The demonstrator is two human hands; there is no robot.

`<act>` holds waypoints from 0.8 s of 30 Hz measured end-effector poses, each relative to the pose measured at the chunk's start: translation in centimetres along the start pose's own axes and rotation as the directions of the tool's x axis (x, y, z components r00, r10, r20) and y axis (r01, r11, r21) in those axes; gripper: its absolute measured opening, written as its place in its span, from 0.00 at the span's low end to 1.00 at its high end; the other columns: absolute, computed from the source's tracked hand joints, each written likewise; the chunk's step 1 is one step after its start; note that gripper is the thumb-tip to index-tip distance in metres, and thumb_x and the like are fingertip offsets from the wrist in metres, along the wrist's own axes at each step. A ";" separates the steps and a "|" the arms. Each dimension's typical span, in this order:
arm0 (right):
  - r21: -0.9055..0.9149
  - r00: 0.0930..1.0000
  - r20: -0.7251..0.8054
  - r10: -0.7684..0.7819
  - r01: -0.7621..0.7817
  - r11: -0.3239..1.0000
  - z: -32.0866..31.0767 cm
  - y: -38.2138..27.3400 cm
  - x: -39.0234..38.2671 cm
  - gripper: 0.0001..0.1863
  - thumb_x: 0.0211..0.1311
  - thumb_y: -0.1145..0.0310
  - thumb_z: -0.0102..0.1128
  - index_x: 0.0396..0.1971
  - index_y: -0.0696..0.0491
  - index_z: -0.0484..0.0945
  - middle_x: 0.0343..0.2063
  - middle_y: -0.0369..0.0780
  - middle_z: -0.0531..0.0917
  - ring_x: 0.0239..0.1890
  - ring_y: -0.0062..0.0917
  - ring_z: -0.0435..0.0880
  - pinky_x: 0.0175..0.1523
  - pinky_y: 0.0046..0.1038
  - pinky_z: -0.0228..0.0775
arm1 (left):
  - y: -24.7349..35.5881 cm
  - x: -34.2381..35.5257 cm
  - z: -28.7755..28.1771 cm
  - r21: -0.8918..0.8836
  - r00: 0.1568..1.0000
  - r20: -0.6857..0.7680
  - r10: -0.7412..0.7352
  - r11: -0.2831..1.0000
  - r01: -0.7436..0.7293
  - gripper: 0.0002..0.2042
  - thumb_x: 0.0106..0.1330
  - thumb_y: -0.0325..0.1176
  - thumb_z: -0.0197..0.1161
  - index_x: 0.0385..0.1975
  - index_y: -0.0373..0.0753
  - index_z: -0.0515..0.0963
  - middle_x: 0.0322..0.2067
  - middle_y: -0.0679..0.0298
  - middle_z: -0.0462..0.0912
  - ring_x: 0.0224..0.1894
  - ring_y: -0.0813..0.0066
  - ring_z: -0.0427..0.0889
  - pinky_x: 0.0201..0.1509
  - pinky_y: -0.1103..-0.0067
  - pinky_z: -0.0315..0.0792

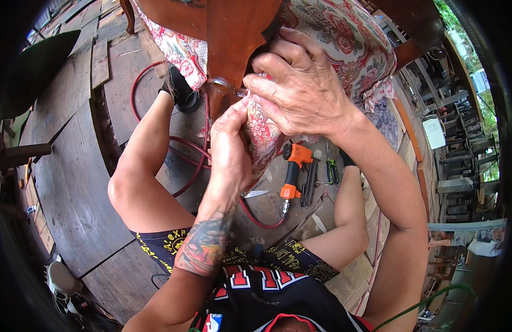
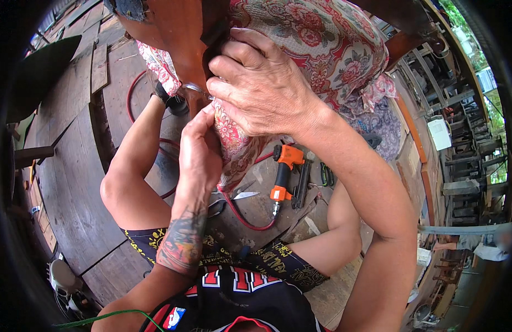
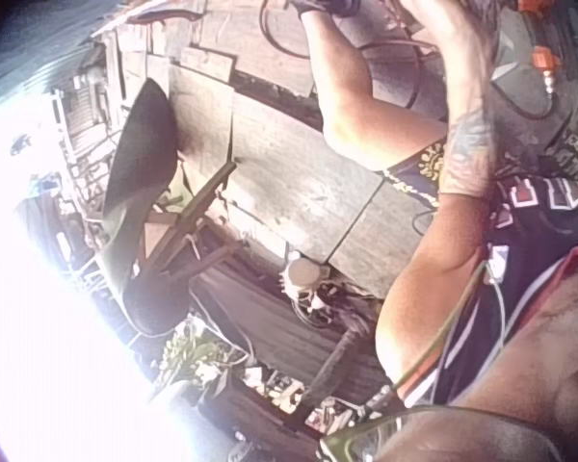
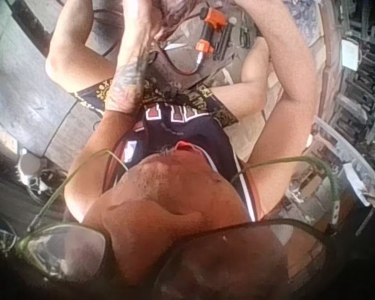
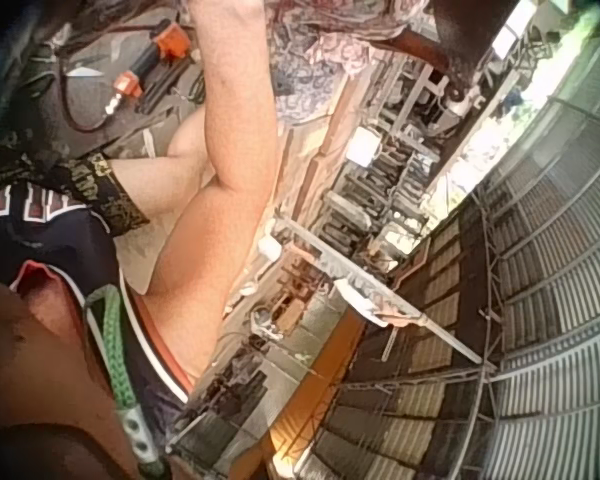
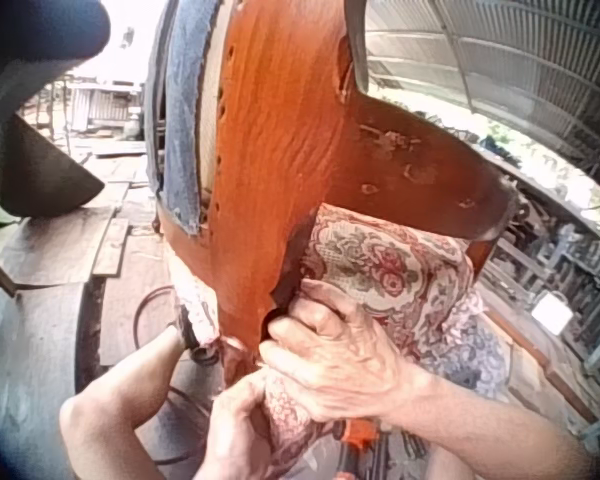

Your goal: Replacing the fabric covering on the back of a wooden chair using a stapler and pliers.

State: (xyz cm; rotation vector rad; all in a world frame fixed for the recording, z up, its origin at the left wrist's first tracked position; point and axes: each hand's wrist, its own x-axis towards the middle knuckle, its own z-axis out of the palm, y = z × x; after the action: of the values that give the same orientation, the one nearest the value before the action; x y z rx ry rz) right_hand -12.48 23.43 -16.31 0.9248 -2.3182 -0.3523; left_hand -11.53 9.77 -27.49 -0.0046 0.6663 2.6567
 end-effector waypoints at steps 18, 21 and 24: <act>0.058 0.996 -0.079 0.029 -0.024 0.998 -0.6 0.0 -0.4 0.14 0.47 0.64 0.66 0.37 0.48 0.83 0.45 0.36 0.78 0.56 0.32 0.73 0.70 0.42 0.61 | -1.1 1.5 -1.1 0.812 0.778 0.120 0.617 0.390 -0.434 0.10 0.75 0.33 0.61 0.37 0.32 0.80 0.30 0.68 0.82 0.34 0.86 0.75 0.42 0.83 0.73; 0.089 0.958 -0.284 0.043 -0.018 0.996 -1.8 1.3 -1.7 0.20 0.46 0.70 0.69 0.44 0.49 0.84 0.47 0.39 0.79 0.53 0.35 0.76 0.65 0.43 0.69 | -0.8 1.9 -2.0 0.842 0.726 0.211 0.655 0.255 -0.475 0.09 0.74 0.34 0.63 0.37 0.33 0.80 0.29 0.66 0.83 0.34 0.84 0.76 0.42 0.81 0.73; 0.031 0.898 -0.391 0.201 -0.205 0.978 -1.3 0.4 -3.6 0.26 0.46 0.72 0.73 0.50 0.47 0.83 0.50 0.39 0.79 0.54 0.37 0.76 0.65 0.44 0.69 | -0.5 2.4 -2.6 0.840 0.711 0.289 0.641 0.187 -0.510 0.09 0.74 0.33 0.63 0.37 0.33 0.80 0.29 0.67 0.83 0.35 0.84 0.76 0.42 0.81 0.73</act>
State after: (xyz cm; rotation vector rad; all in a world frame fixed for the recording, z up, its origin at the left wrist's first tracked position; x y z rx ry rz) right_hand -9.83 26.19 -16.66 0.6658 -2.0117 -0.0801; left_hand -13.79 9.96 -30.25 0.4792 2.5164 2.4993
